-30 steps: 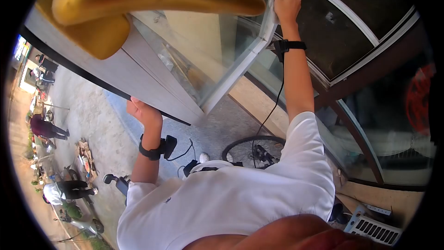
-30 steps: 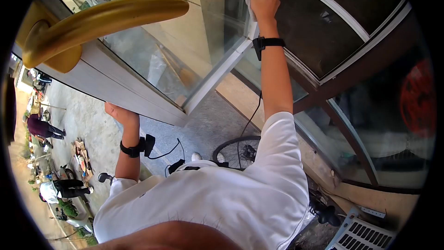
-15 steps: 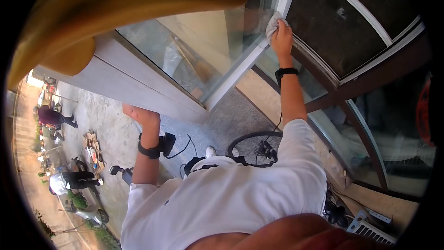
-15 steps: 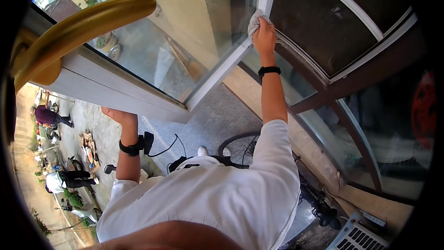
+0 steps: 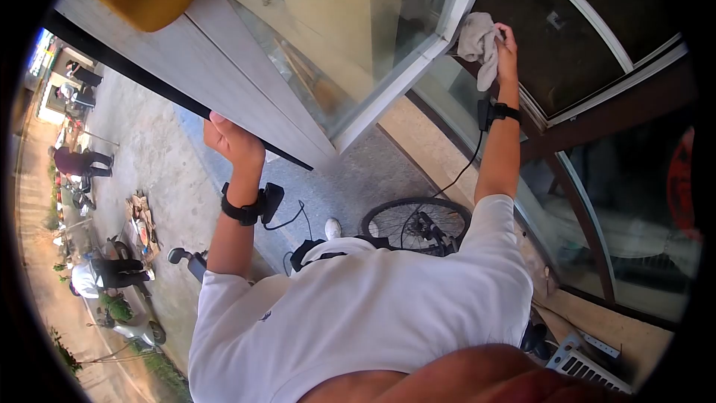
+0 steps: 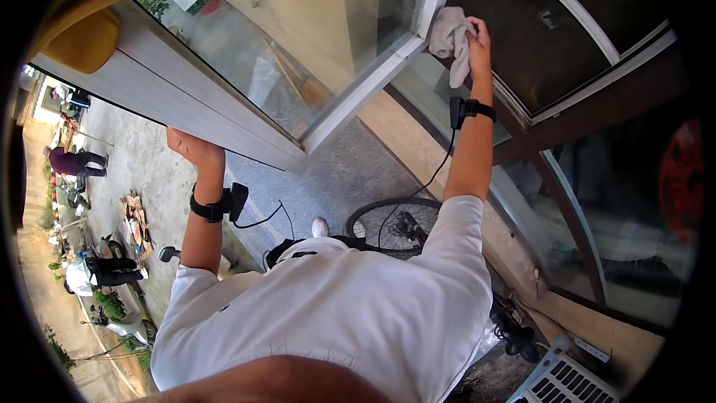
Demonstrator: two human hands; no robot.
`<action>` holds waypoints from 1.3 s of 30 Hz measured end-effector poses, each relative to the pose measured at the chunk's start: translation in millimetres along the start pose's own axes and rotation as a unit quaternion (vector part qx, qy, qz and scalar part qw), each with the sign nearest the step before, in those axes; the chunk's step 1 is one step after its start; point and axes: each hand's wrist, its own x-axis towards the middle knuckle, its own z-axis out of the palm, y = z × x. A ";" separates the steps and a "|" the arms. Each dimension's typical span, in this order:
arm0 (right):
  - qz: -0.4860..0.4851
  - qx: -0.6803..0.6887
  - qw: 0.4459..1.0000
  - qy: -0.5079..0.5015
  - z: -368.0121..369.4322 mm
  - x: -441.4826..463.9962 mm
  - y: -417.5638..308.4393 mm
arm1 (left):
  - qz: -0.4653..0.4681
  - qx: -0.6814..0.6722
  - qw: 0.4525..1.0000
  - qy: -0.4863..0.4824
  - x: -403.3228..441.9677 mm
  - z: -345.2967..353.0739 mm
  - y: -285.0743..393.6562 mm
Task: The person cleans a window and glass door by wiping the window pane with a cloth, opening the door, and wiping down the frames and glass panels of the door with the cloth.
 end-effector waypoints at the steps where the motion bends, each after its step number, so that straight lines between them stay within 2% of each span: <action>1: -0.032 0.004 0.999 0.028 -3.2 1.9 -13.3 | -0.003 0.002 1.000 -0.002 0.1 -2.5 -0.3; 2: -0.027 0.003 0.999 0.029 0.8 3.1 -30.3 | 0.002 0.018 1.000 -0.017 0.7 -6.1 -1.3; 3: -0.079 -0.140 0.987 0.031 9.2 5.0 -47.6 | 0.007 0.034 0.999 -0.032 0.9 -8.6 -2.0; 4: -0.132 -0.280 0.950 0.032 16.2 5.9 -55.3 | 0.005 0.034 0.999 -0.034 0.8 -7.3 -0.8; 5: -0.131 -0.282 0.950 0.033 22.9 9.0 -47.5 | -0.003 0.027 0.999 -0.017 1.3 -3.4 1.8; 7: -0.186 -0.413 0.889 -0.066 37.0 12.8 -20.4 | -0.012 0.020 1.000 0.000 1.6 1.3 7.4; 8: -0.185 -0.413 0.889 -0.067 37.7 10.4 -11.1 | -0.013 0.003 1.000 -0.008 2.4 2.3 10.1; 10: -0.058 -0.469 0.879 -0.060 40.5 4.2 8.2 | -0.015 -0.010 1.000 -0.014 2.8 0.6 11.5; 13: -0.052 -0.444 0.887 -0.115 41.0 -21.0 46.0 | 0.007 0.003 0.999 -0.042 3.1 -1.6 11.0; 15: -0.042 -0.458 0.880 -0.121 50.3 -41.4 53.8 | 0.001 -0.022 0.999 -0.024 4.5 4.3 13.8; 17: -0.024 -0.425 0.901 -0.081 68.0 -68.6 42.3 | 0.000 -0.023 1.000 -0.021 4.4 6.0 16.0; 18: -0.068 -0.398 0.911 -0.081 72.7 -75.2 40.6 | 0.002 -0.027 0.999 -0.018 4.5 7.0 15.7; 19: -0.063 -0.400 0.911 -0.081 76.2 -78.9 38.4 | -0.002 -0.027 0.999 -0.022 3.9 6.7 14.7; 21: -0.122 -0.388 0.912 -0.052 82.7 -80.6 32.2 | -0.008 -0.034 0.999 -0.018 2.8 6.2 12.4; 25: -0.061 -0.437 0.897 -0.041 90.6 -71.9 55.1 | 0.011 0.020 0.999 -0.049 5.0 2.2 9.9; 28: -0.013 -0.388 0.917 -0.090 86.5 -84.4 57.6 | 0.009 0.001 0.998 -0.060 4.4 4.1 11.5; 30: -0.088 -0.263 0.942 -0.187 82.5 -107.9 58.8 | -0.002 -0.030 0.998 -0.048 5.1 7.3 12.0; 31: -0.088 -0.267 0.942 -0.183 78.5 -120.3 53.8 | -0.002 -0.035 0.998 -0.049 6.4 7.7 12.9; 32: -0.066 -0.312 0.921 -0.223 72.6 -134.5 47.5 | 0.000 -0.033 0.998 -0.056 7.3 7.9 14.1; 35: 0.001 -0.478 0.828 -0.293 47.6 -189.5 33.7 | -0.009 -0.039 0.998 -0.057 5.8 5.2 21.0; 36: -0.002 -0.482 0.827 -0.289 41.9 -208.3 39.2 | -0.013 -0.046 0.997 -0.065 5.0 4.3 19.4; 38: 0.063 -0.480 0.861 -0.160 40.1 -220.9 56.6 | -0.004 -0.070 0.996 -0.056 7.8 11.2 15.6; 39: 0.067 -0.480 0.859 -0.165 44.0 -225.5 50.6 | -0.016 -0.068 0.996 -0.061 7.0 7.5 12.0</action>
